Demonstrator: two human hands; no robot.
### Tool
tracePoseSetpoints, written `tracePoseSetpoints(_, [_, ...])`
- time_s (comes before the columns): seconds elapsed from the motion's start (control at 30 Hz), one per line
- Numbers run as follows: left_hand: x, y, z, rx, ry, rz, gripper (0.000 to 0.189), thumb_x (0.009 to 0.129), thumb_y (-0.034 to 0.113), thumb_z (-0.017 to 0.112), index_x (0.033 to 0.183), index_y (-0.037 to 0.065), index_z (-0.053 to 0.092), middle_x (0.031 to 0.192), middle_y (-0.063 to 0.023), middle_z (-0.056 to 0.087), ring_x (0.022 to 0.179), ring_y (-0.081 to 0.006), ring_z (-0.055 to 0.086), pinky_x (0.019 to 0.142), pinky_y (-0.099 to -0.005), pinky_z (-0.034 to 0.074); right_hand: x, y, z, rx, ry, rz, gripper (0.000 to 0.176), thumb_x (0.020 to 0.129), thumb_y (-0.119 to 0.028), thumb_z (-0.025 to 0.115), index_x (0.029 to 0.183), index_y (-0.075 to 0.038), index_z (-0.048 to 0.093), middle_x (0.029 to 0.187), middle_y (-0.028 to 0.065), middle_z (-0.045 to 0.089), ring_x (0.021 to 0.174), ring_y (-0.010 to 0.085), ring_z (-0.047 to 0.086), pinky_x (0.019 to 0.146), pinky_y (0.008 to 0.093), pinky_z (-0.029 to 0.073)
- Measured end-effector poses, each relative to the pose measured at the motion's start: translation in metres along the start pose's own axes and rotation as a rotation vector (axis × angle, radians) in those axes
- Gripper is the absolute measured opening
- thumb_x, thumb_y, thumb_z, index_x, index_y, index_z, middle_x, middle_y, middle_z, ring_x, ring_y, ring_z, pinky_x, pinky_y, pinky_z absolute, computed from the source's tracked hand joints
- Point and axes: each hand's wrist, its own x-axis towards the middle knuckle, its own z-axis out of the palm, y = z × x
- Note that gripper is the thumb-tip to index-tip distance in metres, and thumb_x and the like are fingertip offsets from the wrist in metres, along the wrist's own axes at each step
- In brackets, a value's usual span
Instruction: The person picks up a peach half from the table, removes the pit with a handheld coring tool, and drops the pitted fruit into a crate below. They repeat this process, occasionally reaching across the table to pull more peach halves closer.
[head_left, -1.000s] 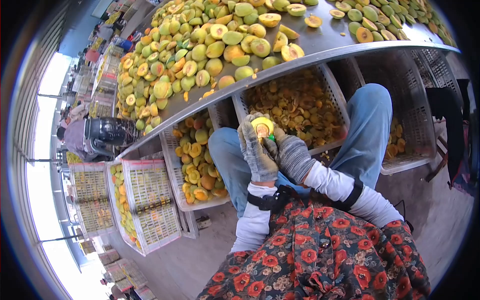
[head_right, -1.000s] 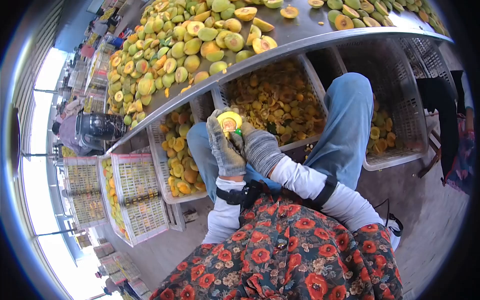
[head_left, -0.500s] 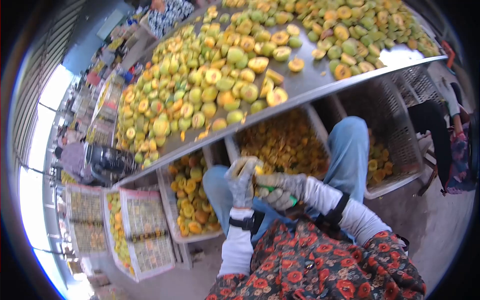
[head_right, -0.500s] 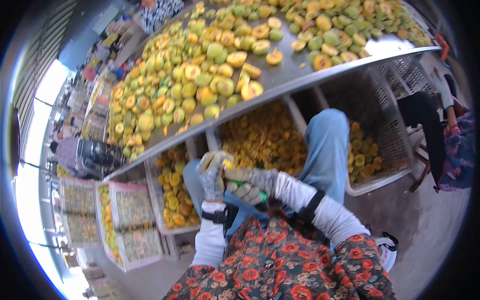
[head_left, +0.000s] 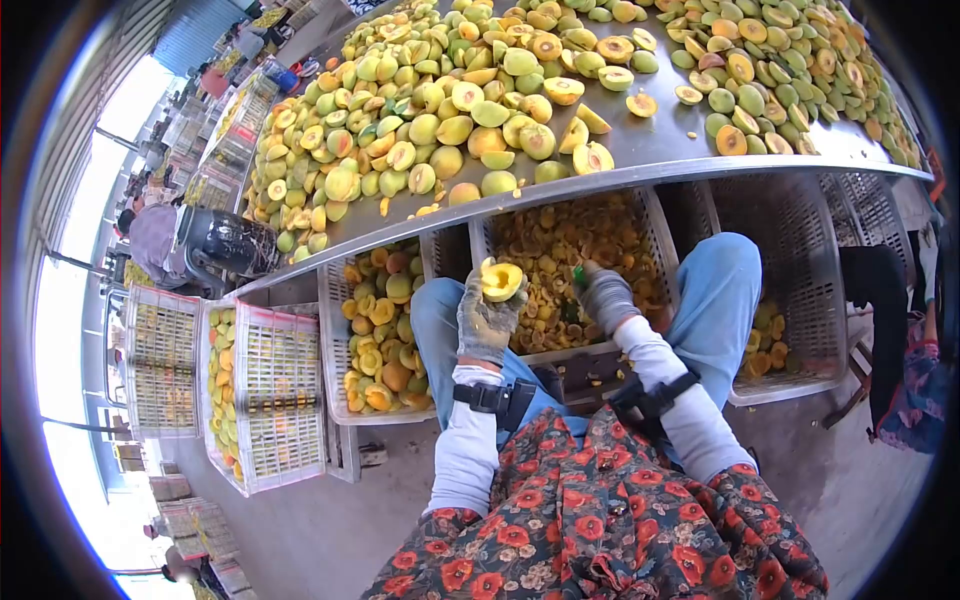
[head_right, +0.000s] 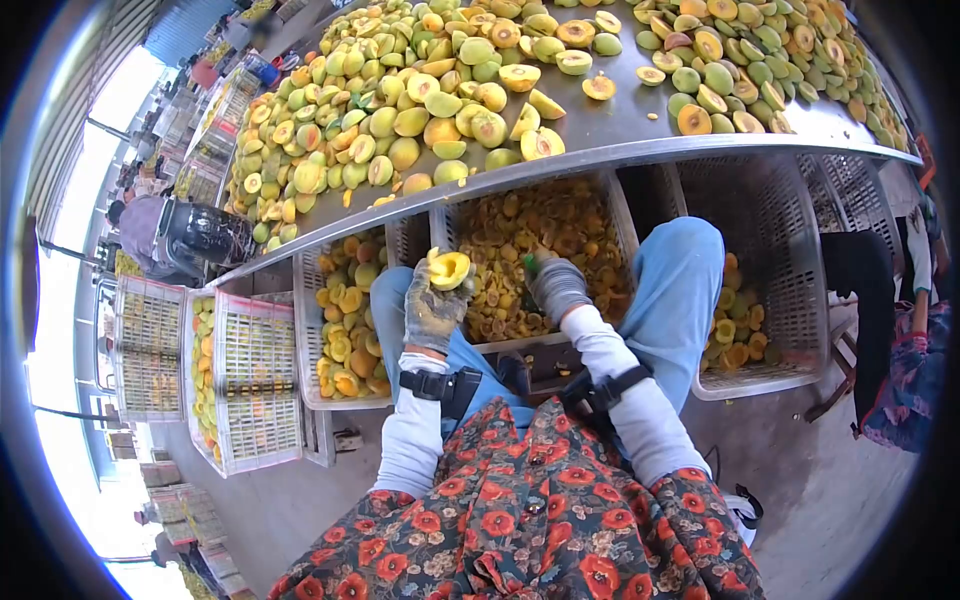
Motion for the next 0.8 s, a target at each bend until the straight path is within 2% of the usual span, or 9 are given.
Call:
tracePoseSetpoints(0.07, [-0.003, 0.001, -0.004, 0.045, -0.293, -0.023, 0.038, 0.088, 0.037, 0.05, 0.103, 0.003, 0.054, 0.091, -0.0122, 0.061, 0.073, -0.023, 0.059, 0.059, -0.0295, 0.051, -0.004, -0.007, -0.015, 0.69, 0.09, 0.169, 0.026, 0.078, -0.031, 0.059, 0.093, -0.01, 0.055, 0.066, 0.0165, 0.058, 0.063, 0.0347, 0.059, 0.061, 0.0394, 0.048])
tracePoseSetpoints(0.1, [-0.005, -0.001, -0.009, 0.041, -0.276, -0.028, 0.038, 0.088, 0.037, 0.05, 0.103, 0.003, 0.054, 0.091, -0.0122, 0.061, 0.073, -0.023, 0.059, 0.059, -0.0295, 0.051, -0.009, -0.016, -0.025, 0.69, 0.074, 0.178, 0.026, 0.078, -0.031, 0.059, 0.093, -0.01, 0.055, 0.066, 0.0165, 0.058, 0.063, 0.0347, 0.059, 0.061, 0.0394, 0.048])
tracePoseSetpoints(0.17, [-0.002, -0.006, -0.014, 0.06, -0.23, -0.052, 0.035, 0.085, 0.034, 0.056, 0.102, 0.004, 0.055, 0.09, -0.0106, 0.061, 0.074, -0.0212, 0.059, 0.059, -0.03, 0.051, -0.01, -0.037, -0.048, 0.349, 0.124, 0.008, 0.023, 0.079, -0.029, 0.059, 0.09, -0.01, 0.054, 0.066, 0.018, 0.059, 0.065, 0.0348, 0.06, 0.058, 0.0417, 0.047])
tracePoseSetpoints(0.2, [-0.013, -0.006, -0.003, 0.195, -0.194, -0.033, 0.034, 0.083, 0.033, 0.059, 0.101, 0.003, 0.055, 0.089, -0.0091, 0.061, 0.074, -0.0201, 0.059, 0.058, -0.0299, 0.051, -0.012, -0.045, -0.057, 0.152, 0.096, 0.033, 0.02, 0.08, -0.027, 0.057, 0.087, -0.009, 0.053, 0.066, 0.0174, 0.059, 0.067, 0.0351, 0.06, 0.057, 0.0436, 0.047])
tracePoseSetpoints(0.4, [-0.016, -0.015, -0.001, 0.243, -0.204, -0.146, 0.044, 0.082, 0.043, 0.058, 0.103, 0.004, 0.055, 0.087, -0.0077, 0.061, 0.071, -0.0171, 0.059, 0.054, -0.0264, 0.05, -0.018, -0.047, -0.058, 0.079, -0.001, -0.032, 0.02, 0.076, -0.018, 0.06, 0.091, -0.007, 0.052, 0.07, 0.0173, 0.06, 0.068, 0.0342, 0.06, 0.057, 0.0419, 0.046])
tracePoseSetpoints(0.53, [-0.019, -0.019, 0.011, 0.162, -0.245, -0.17, 0.037, 0.08, 0.038, 0.063, 0.099, 0.006, 0.057, 0.085, -0.0052, 0.06, 0.069, -0.0136, 0.059, 0.049, -0.025, 0.048, -0.018, -0.053, -0.054, -0.036, -0.038, -0.035, 0.019, 0.076, -0.014, 0.057, 0.092, -0.008, 0.051, 0.074, 0.0151, 0.061, 0.07, 0.0322, 0.061, 0.059, 0.0408, 0.047])
tracePoseSetpoints(0.63, [-0.02, -0.031, 0.01, 0.201, -0.107, -0.066, 0.035, 0.079, 0.038, 0.063, 0.097, 0.009, 0.057, 0.082, -0.0042, 0.059, 0.065, -0.0135, 0.058, 0.046, -0.0252, 0.047, -0.015, -0.061, -0.036, -0.136, -0.009, 0.038, 0.018, 0.076, -0.013, 0.056, 0.092, -0.009, 0.049, 0.075, 0.0123, 0.06, 0.07, 0.0308, 0.062, 0.06, 0.0399, 0.048])
tracePoseSetpoints(0.7, [-0.009, -0.039, 0.006, 0.303, 0.244, 0.031, 0.04, 0.08, 0.043, 0.059, 0.097, 0.007, 0.054, 0.078, -0.005, 0.058, 0.058, -0.0169, 0.055, 0.041, -0.0292, 0.047, -0.011, -0.071, -0.031, -0.186, 0.034, 0.067, 0.02, 0.075, -0.016, 0.057, 0.091, -0.011, 0.046, 0.072, 0.0079, 0.057, 0.067, 0.0293, 0.062, 0.056, 0.0401, 0.048])
tracePoseSetpoints(0.8, [-0.009, -0.015, 0.0, 0.216, 0.189, 0.133, 0.033, 0.082, 0.037, 0.059, 0.093, 0.007, 0.054, 0.077, -0.0056, 0.058, 0.053, -0.0187, 0.055, 0.038, -0.0305, 0.046, -0.001, -0.07, 0.003, 0.071, 0.123, 0.003, 0.023, 0.074, -0.02, 0.06, 0.09, -0.011, 0.047, 0.074, 0.0138, 0.059, 0.063, 0.0338, 0.06, 0.052, 0.0446, 0.044])
